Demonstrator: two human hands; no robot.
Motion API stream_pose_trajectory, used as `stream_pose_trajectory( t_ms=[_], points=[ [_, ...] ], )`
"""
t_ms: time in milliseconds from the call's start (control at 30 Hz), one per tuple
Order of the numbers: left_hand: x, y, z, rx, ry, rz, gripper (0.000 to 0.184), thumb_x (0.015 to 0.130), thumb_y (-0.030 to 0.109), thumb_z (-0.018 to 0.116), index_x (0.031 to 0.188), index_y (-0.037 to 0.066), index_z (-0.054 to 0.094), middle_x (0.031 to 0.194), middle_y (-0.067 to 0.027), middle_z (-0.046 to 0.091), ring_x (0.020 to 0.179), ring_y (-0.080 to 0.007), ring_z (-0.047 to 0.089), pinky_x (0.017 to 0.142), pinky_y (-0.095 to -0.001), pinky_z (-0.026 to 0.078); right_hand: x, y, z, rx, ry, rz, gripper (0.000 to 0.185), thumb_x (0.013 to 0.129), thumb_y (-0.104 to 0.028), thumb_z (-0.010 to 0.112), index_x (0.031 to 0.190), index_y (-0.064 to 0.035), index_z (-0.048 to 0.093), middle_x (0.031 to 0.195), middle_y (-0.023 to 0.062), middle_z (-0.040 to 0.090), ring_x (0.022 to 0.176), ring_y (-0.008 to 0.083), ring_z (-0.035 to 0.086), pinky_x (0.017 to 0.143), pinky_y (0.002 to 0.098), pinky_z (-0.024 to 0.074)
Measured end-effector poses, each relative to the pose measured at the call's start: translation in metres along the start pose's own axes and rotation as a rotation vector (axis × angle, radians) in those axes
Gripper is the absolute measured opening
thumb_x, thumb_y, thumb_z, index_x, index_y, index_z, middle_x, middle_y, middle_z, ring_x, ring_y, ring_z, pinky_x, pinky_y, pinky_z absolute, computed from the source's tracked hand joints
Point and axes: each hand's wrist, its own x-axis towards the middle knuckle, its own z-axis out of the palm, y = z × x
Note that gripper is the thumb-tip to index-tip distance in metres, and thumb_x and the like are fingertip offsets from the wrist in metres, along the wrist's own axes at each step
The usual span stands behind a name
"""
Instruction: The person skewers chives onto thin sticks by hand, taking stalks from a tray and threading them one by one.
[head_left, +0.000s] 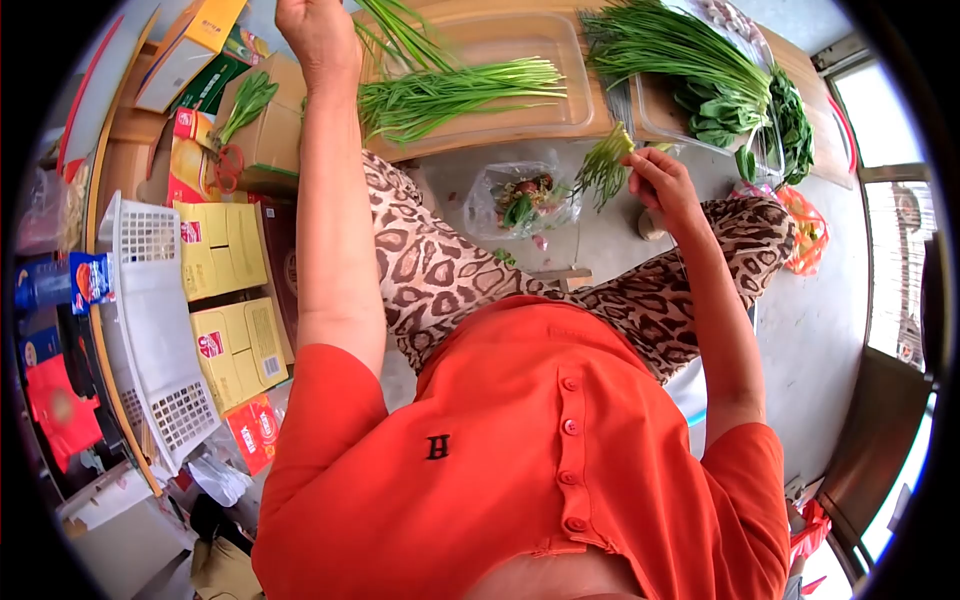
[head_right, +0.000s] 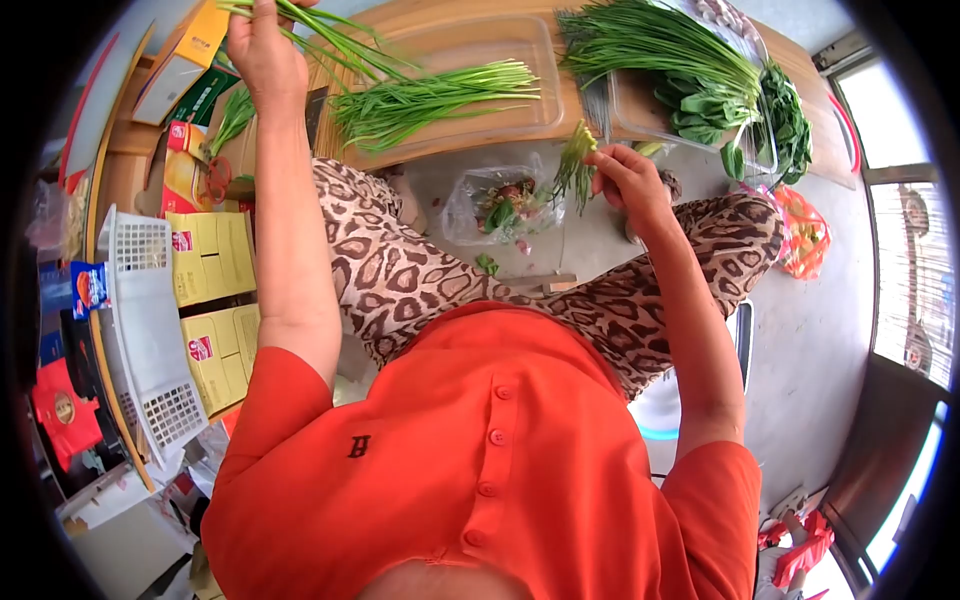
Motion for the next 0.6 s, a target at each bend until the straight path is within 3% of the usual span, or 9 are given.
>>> stream_pose_trajectory(
  t_ms=[33, 100, 167, 233, 300, 367, 600],
  points=[
    [-0.002, 0.012, 0.004, -0.248, 0.062, 0.014, 0.017, 0.096, 0.019, 0.050, 0.105, 0.005, 0.053, 0.078, -0.0031, 0.053, 0.071, -0.0154, 0.053, 0.066, -0.0290, 0.046, -0.004, -0.004, 0.003, -0.009, -0.004, -0.007, 0.018, 0.095, -0.019, 0.051, 0.096, -0.0039, 0.061, 0.062, 0.0006, 0.055, 0.042, 0.0040, 0.033, 0.040, 0.0186, 0.0231],
    [-0.019, 0.034, 0.006, -0.358, 0.106, -0.001, 0.014, 0.097, 0.018, 0.048, 0.099, 0.005, 0.053, 0.077, -0.0021, 0.052, 0.068, -0.0138, 0.053, 0.063, -0.0286, 0.046, -0.017, -0.018, 0.008, -0.006, 0.030, -0.069, 0.019, 0.095, -0.020, 0.051, 0.096, -0.0040, 0.061, 0.062, 0.0005, 0.055, 0.042, 0.0039, 0.034, 0.040, 0.0183, 0.0235],
    [-0.041, 0.040, 0.003, -0.528, -0.026, -0.212, 0.014, 0.097, 0.017, 0.048, 0.095, 0.004, 0.052, 0.076, -0.0020, 0.051, 0.064, -0.0128, 0.051, 0.061, -0.0284, 0.045, -0.034, -0.038, 0.018, -0.043, 0.017, -0.113, 0.019, 0.095, -0.020, 0.051, 0.096, -0.0039, 0.061, 0.062, 0.0003, 0.055, 0.043, 0.0036, 0.034, 0.040, 0.0181, 0.0238],
    [-0.066, 0.021, -0.002, -0.621, -0.044, -0.396, 0.020, 0.093, 0.016, 0.054, 0.106, 0.002, 0.058, 0.081, -0.0070, 0.062, 0.064, -0.0135, 0.055, 0.060, -0.0289, 0.046, -0.050, -0.060, 0.036, -0.089, 0.027, -0.132, 0.019, 0.095, -0.020, 0.051, 0.095, -0.0037, 0.061, 0.062, 0.0000, 0.055, 0.043, 0.0034, 0.034, 0.040, 0.0179, 0.0242],
    [-0.098, 0.029, 0.012, -0.560, -0.010, -0.545, 0.014, 0.091, 0.015, 0.054, 0.096, 0.002, 0.055, 0.080, -0.0091, 0.060, 0.059, -0.0129, 0.053, 0.052, -0.0263, 0.046, -0.063, -0.077, 0.052, -0.123, -0.003, -0.148, 0.018, 0.095, -0.019, 0.051, 0.095, -0.0032, 0.061, 0.061, 0.0001, 0.054, 0.042, 0.0030, 0.034, 0.040, 0.0174, 0.0241],
    [-0.123, 0.025, 0.018, -0.576, -0.058, -0.657, 0.015, 0.093, 0.016, 0.052, 0.098, 0.002, 0.056, 0.079, -0.0082, 0.060, 0.060, -0.0129, 0.054, 0.054, -0.0267, 0.047, -0.073, -0.088, 0.067, -0.145, -0.026, -0.156, 0.019, 0.096, -0.019, 0.051, 0.095, -0.0033, 0.061, 0.060, 0.0001, 0.054, 0.043, 0.0026, 0.034, 0.040, 0.0173, 0.0237],
    [-0.161, 0.026, 0.018, -0.639, -0.102, -0.778, 0.014, 0.094, 0.017, 0.053, 0.098, 0.004, 0.056, 0.084, -0.0053, 0.058, 0.061, -0.0104, 0.048, 0.053, -0.0239, 0.037, -0.089, -0.091, 0.104, -0.177, -0.118, -0.147, 0.019, 0.096, -0.021, 0.051, 0.094, -0.0049, 0.060, 0.057, -0.0011, 0.052, 0.041, 0.0013, 0.031, 0.039, 0.0170, 0.0215]
  ],
)
